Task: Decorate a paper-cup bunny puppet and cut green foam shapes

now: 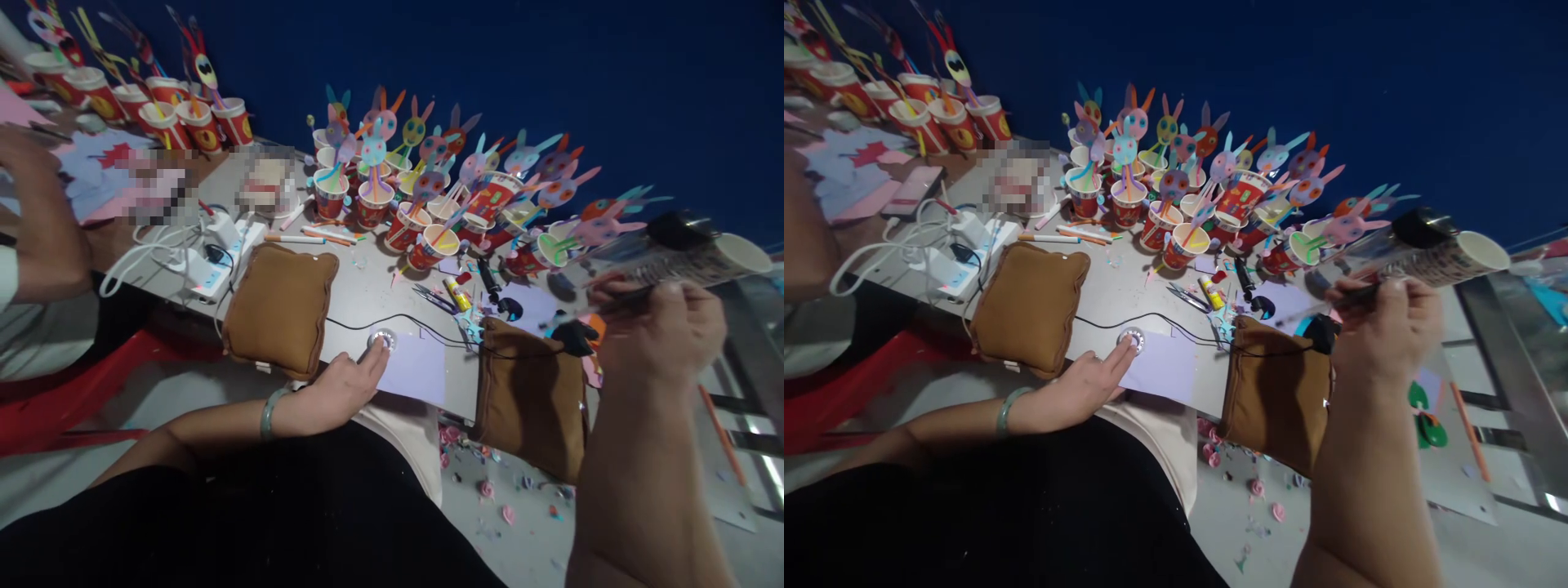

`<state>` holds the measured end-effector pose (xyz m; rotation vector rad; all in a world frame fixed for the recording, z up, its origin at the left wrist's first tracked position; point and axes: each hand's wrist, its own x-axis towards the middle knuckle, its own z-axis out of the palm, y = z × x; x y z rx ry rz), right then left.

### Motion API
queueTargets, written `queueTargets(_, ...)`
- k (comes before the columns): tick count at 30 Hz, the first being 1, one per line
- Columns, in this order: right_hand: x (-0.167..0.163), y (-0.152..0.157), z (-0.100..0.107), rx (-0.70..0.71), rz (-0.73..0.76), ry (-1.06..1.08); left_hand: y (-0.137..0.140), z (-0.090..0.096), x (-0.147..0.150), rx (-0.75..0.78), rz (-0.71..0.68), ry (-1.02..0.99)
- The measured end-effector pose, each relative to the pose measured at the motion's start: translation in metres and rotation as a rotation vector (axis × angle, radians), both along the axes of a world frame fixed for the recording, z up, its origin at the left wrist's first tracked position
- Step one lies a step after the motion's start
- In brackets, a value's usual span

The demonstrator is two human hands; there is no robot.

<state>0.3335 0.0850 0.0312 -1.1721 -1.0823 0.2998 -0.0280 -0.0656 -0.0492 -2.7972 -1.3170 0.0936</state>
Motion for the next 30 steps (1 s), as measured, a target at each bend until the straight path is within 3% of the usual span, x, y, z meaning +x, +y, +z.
queueTargets(7,-0.07,-0.079,-0.011,-0.463,0.299,0.069,0.0,0.01,-0.002,-0.029,-0.024,0.012)
queueTargets(14,-0.105,-0.103,-0.02,-0.791,0.552,0.373,-0.002,0.019,-0.002,-0.043,-0.033,0.032)
queueTargets(17,-0.114,-0.103,-0.021,-0.842,0.636,0.437,-0.003,0.018,-0.002,-0.037,-0.03,0.044)
queueTargets(20,-0.126,-0.102,-0.023,-0.88,0.729,0.335,-0.003,0.013,0.0,-0.041,-0.026,0.05)
queueTargets(25,-0.152,-0.087,-0.028,-0.836,0.874,-0.075,-0.003,0.007,0.005,0.064,-0.019,0.074)
queueTargets(30,-0.174,-0.055,-0.036,-0.626,0.871,-0.471,-0.002,0.016,0.005,0.158,-0.012,0.072)
